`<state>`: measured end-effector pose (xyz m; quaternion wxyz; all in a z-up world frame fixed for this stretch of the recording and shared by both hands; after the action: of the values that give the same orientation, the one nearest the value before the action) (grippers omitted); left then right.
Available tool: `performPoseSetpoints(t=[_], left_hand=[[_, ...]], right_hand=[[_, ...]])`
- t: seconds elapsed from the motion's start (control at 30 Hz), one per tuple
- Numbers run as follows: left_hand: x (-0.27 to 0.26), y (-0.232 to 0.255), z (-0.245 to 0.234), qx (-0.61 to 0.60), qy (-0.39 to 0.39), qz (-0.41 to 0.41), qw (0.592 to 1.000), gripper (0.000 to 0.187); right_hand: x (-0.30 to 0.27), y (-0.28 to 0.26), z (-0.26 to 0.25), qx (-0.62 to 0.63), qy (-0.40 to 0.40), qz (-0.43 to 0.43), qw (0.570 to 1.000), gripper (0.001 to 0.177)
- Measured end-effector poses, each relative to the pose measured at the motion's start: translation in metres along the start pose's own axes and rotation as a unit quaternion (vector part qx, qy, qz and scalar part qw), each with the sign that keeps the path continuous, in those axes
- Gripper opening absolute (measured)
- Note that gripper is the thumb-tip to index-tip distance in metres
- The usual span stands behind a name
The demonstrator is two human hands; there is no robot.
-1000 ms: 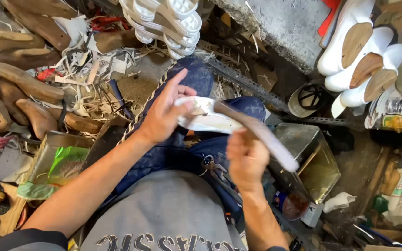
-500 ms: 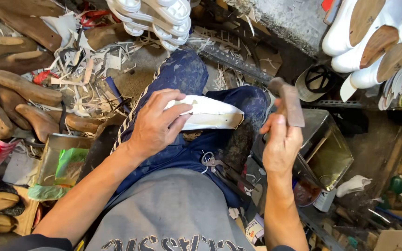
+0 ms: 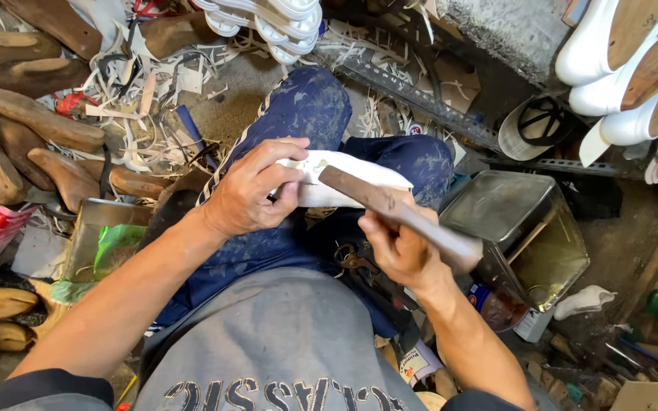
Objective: The person sits on the floor and uses pliers to pull out nails from the sole of a white shoe. They then use a hammer to tap the sole and remove remaining nails, repeating the process of pulling and hammering to clear the sole.
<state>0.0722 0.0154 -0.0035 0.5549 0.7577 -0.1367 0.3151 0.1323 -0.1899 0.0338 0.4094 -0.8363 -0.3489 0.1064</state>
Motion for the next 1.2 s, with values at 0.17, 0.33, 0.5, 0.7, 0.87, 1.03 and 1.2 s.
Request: performPoseSetpoints(t=[0.17,0.33,0.5,0.7,0.87,1.03,1.2], left_hand=[[-0.008,-0.016,0.004,-0.019,-0.015,-0.019,1.0,0.001],[-0.003,-0.017,0.001,-0.041,0.017,-0.058,0.997,0.006],[0.005,-0.022,-0.008,-0.042,0.006,-0.092,0.995,0.018],[-0.006,-0.038,0.008,-0.133,0.175,-0.377,0.9,0.041],[-0.011,-0.034,0.013,-0.102,0.208,-0.352,0.907,0.061],[-0.007,-0.036,0.011,-0.088,0.212,-0.327,0.917,0.064],[-0.012,-0.037,0.013,-0.097,0.221,-0.333,0.912,0.069]], right_hand=[[0.028,-0.033,0.024,-0.102,-0.027,-0.109,0.988,0.026],[0.024,-0.042,0.012,-0.254,-0.056,-0.08,0.962,0.03],[0.025,-0.01,0.034,-0.151,-0.052,-0.054,0.986,0.024],[0.018,-0.009,0.028,-0.115,-0.044,0.02,0.992,0.018],[0.005,-0.015,-0.009,-0.076,0.132,-0.009,0.988,0.028],[0.014,-0.009,0.035,-0.248,-0.04,0.06,0.966,0.032],[0.003,-0.023,-0.013,-0.106,0.105,0.023,0.989,0.021]])
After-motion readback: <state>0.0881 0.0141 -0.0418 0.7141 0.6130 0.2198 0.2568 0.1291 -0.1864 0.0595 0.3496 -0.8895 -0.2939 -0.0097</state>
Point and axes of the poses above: each hand's wrist, its own x-axis towards the middle knuckle, its own z-axis out of the palm, y = z × x, the point moved 7 cm from there along x, towards the middle knuckle, and after that the axes turned 3 degrees about -x, right-handed, at the moved point
